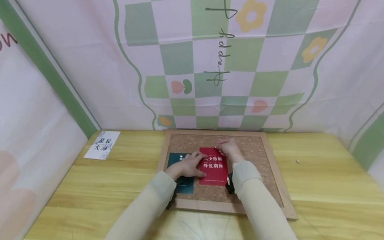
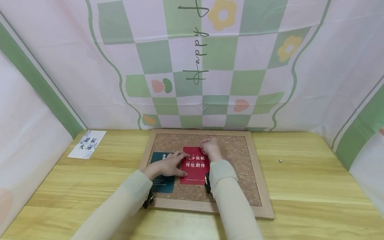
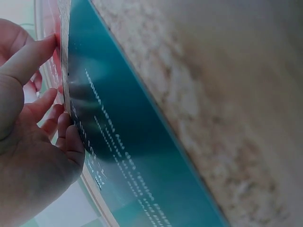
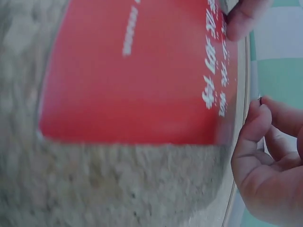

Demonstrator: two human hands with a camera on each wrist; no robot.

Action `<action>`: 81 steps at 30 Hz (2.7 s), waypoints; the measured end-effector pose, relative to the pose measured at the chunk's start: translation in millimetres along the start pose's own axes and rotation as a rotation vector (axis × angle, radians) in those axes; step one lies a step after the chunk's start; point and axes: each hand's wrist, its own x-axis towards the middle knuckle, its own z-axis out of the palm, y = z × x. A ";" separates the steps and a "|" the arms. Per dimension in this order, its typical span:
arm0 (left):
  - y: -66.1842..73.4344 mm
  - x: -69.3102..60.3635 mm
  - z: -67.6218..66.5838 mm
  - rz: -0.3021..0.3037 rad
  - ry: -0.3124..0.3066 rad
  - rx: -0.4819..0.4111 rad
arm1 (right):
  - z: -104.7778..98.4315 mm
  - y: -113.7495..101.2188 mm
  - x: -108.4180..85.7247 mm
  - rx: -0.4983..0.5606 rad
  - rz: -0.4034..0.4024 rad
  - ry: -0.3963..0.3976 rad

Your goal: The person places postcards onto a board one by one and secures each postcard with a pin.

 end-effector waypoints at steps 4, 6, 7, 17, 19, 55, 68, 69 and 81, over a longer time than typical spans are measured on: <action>-0.6 0.5 -0.2 -0.001 0.002 0.000 | 4.2 0.9 2.6 0.003 0.014 0.014; -0.6 0.8 -0.1 -0.001 0.003 0.003 | 5.8 1.2 3.7 0.005 0.026 0.018; -0.5 1.0 -0.1 -0.001 0.004 0.005 | 6.5 1.4 4.0 0.000 0.031 0.020; 0.3 0.9 1.3 -0.005 0.003 0.025 | 11.6 7.4 5.3 0.050 0.071 0.039; 0.3 0.8 1.0 -0.008 0.004 0.026 | 12.2 7.4 5.5 0.047 0.071 0.044; 3.0 -2.6 -2.1 -0.008 -0.001 0.014 | 13.0 5.0 13.2 0.078 0.118 0.048; 0.9 -0.3 -0.5 -0.005 0.003 0.021 | 14.7 2.5 12.4 0.135 0.141 0.048; 0.8 -0.2 -0.4 -0.005 0.004 0.021 | 14.8 2.3 12.6 0.136 0.147 0.048; -0.1 -0.9 0.7 -0.010 0.007 0.015 | 16.3 0.9 11.3 0.144 0.160 0.043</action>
